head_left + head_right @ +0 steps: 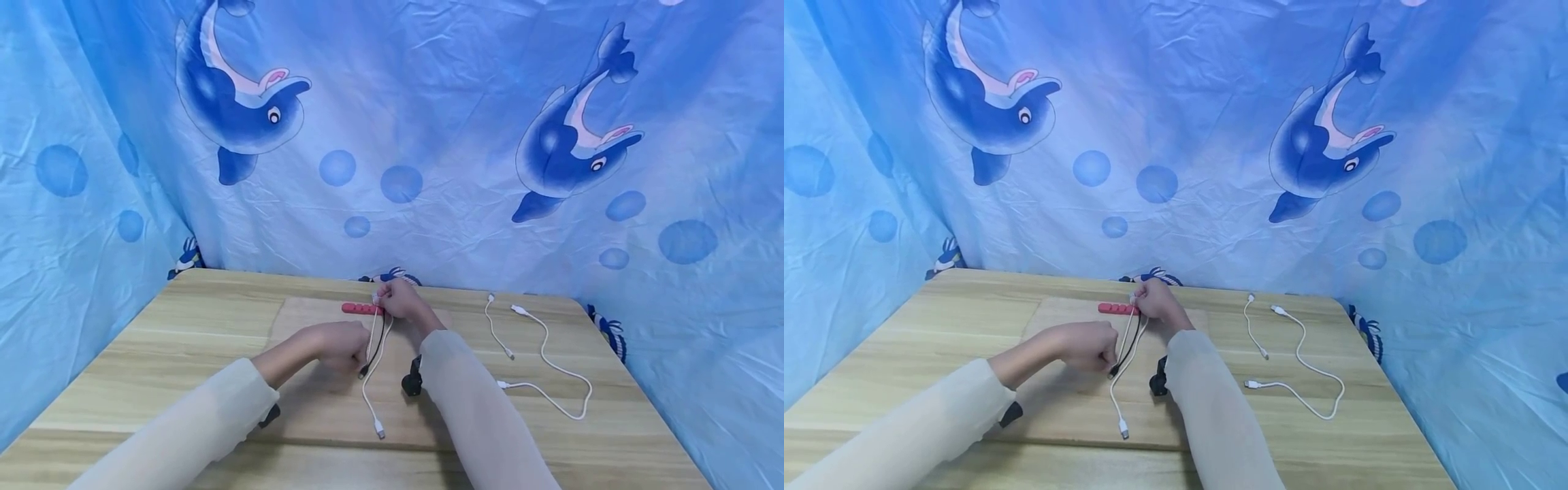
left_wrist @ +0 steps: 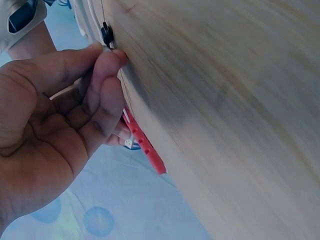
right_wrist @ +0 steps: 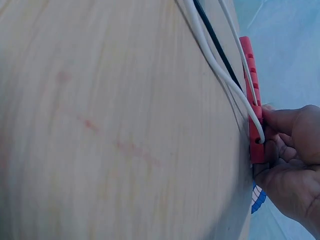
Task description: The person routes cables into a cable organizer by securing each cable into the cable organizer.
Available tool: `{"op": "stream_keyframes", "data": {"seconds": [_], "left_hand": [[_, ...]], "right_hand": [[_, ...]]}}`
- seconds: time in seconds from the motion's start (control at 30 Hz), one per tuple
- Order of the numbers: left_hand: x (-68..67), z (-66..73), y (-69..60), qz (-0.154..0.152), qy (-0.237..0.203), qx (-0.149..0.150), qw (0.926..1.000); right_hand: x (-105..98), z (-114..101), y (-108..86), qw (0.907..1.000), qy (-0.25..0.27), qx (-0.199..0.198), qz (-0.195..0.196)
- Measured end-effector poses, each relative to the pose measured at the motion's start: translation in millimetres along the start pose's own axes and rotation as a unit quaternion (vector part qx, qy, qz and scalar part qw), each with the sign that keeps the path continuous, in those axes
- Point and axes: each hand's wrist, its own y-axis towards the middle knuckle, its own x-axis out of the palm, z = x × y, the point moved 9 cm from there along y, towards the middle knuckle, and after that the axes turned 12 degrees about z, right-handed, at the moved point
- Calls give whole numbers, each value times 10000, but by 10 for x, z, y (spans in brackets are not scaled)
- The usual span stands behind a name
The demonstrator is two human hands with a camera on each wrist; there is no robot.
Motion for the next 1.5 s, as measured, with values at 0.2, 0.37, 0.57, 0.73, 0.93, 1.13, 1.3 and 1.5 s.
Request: {"op": "stream_keyframes", "data": {"seconds": [0.2,0.37,0.57,0.73,0.93,1.13,1.3,1.5], "left_hand": [[-22,-22,-36,-93,-525,184,9984],[-17,-109,-69,-167,-848,122,9962],[19,-206,-104,-303,-1431,-157,9891],[49,-270,-107,-312,-1822,-390,9820],[74,-402,-123,-227,-2158,-903,9720],[42,-477,-109,188,-2379,-1175,9640],[35,-523,-107,414,-2555,-1419,9554],[67,-525,-128,406,-2674,-1494,9511]], "right_hand": [[-8,11,-5,9999,58,127,-60],[-12,-8,-4,9999,54,106,-70],[-23,23,4,9998,-23,214,-21],[-25,58,17,9994,36,332,-12],[-44,104,42,9982,143,571,123],[-64,102,39,9965,238,745,298],[-67,108,27,9957,294,807,358],[-73,133,37,9953,283,866,334]]}}
